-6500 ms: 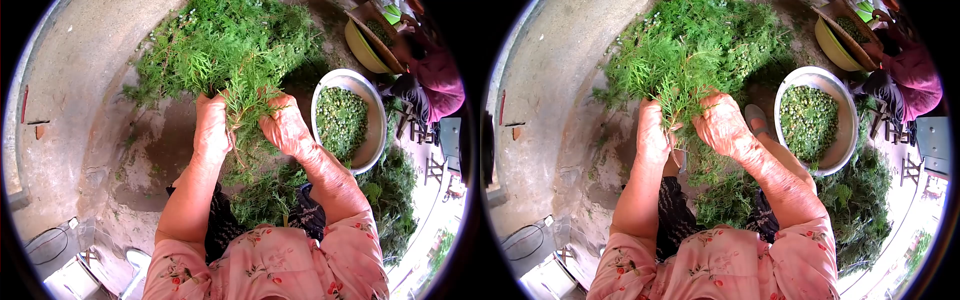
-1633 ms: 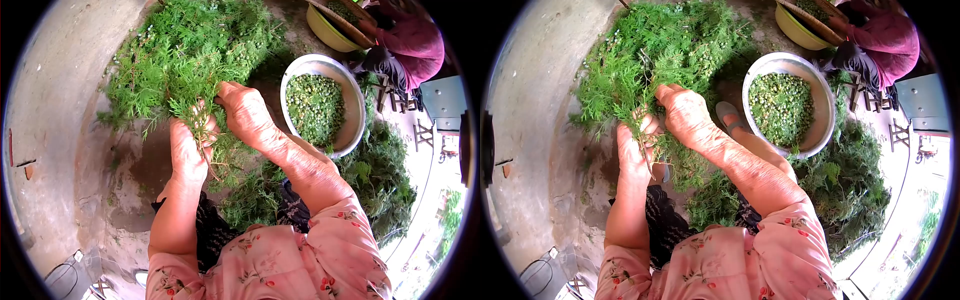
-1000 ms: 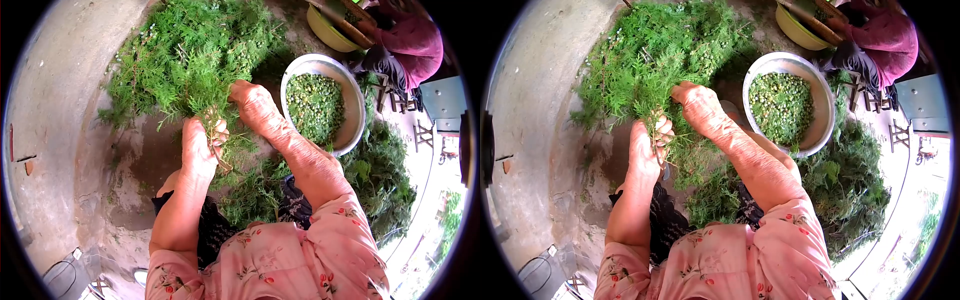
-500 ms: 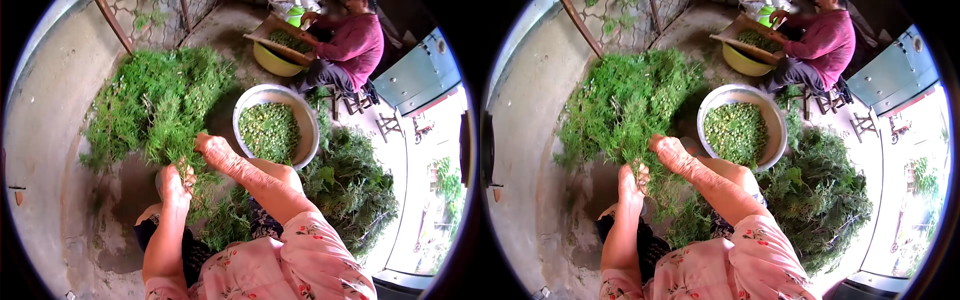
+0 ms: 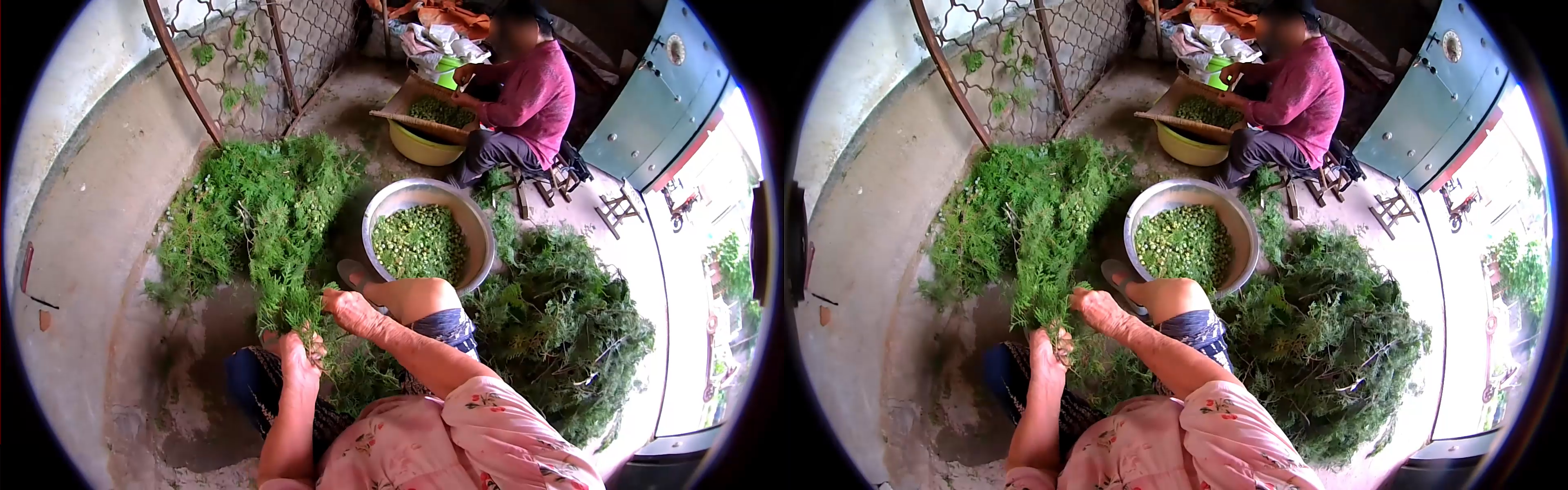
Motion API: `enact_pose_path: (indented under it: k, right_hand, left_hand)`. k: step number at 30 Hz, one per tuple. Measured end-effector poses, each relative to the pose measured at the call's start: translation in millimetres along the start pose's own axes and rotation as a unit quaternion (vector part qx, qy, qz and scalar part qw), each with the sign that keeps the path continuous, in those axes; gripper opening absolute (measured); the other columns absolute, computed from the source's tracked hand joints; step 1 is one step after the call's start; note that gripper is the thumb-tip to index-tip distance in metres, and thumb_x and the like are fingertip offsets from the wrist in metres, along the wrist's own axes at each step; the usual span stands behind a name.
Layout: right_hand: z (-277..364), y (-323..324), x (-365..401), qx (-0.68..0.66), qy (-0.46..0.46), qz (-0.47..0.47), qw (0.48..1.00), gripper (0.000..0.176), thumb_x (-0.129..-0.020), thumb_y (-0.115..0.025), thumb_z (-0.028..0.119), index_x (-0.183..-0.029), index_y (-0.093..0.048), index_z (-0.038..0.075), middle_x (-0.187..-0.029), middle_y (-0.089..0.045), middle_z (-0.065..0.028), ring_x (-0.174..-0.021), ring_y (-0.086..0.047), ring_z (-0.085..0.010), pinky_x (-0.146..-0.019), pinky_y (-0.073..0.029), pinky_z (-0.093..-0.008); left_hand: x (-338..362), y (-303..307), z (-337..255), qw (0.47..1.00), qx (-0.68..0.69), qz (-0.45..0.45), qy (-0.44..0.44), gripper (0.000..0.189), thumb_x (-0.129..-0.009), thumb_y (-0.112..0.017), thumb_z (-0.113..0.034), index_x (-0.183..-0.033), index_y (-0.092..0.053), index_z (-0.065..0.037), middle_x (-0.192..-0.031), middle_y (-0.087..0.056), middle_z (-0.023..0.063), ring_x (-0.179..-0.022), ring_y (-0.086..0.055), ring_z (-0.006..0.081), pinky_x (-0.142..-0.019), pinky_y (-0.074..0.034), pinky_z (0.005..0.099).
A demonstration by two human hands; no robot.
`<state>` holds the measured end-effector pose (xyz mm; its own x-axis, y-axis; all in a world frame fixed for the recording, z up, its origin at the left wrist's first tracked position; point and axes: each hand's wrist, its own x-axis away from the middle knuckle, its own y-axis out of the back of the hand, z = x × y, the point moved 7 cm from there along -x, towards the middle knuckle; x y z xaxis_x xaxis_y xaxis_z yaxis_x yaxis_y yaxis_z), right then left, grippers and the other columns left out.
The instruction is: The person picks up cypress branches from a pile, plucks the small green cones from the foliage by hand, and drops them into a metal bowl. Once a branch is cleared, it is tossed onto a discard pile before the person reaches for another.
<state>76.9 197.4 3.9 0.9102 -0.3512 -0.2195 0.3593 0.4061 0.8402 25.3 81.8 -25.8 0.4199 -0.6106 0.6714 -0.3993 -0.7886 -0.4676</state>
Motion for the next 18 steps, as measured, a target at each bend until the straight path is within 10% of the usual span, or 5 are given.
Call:
enact_pose_path:
  k: [7,8,18]
  right_hand:
    - [-83.8,0.1,38.3,-0.069,-0.122,-0.077,0.987,0.031,-0.071,-0.052,-0.001,-0.1,-0.057,0.004,-0.085,-0.058,-0.019,-0.081,-0.057,-0.0356,-0.069,-0.048,-0.039]
    - [-56.1,23.9,37.9,-0.039,-0.093,-0.149,0.984,0.007,-0.074,-0.054,0.008,-0.079,-0.055,0.003,-0.078,-0.058,-0.0154,-0.076,-0.057,-0.0335,-0.064,-0.046,-0.0408]
    - [-19.1,-32.5,84.2,-0.141,-0.128,-0.102,0.976,0.013,-0.074,-0.059,0.006,-0.085,-0.057,0.0,-0.079,-0.057,-0.0205,-0.075,-0.056,-0.0376,-0.066,-0.045,-0.041]
  left_hand:
    - [44.0,21.2,-18.7,0.976,0.091,0.019,-0.196,0.014,-0.086,-0.042,-0.017,-0.075,-0.047,-0.011,-0.058,-0.044,-0.0008,-0.038,-0.039,0.0109,-0.031,-0.029,0.0218]
    - [21.0,47.4,-8.7,0.991,0.061,-0.055,-0.103,0.013,-0.087,-0.043,-0.018,-0.076,-0.046,-0.011,-0.058,-0.043,-0.0016,-0.038,-0.038,0.0099,-0.03,-0.029,0.0217]
    - [-0.3,51.6,8.8,0.991,0.039,-0.072,-0.11,0.009,-0.08,-0.05,-0.01,-0.089,-0.05,-0.011,-0.063,-0.049,0.0007,-0.04,-0.041,0.0114,-0.029,-0.027,0.0226]
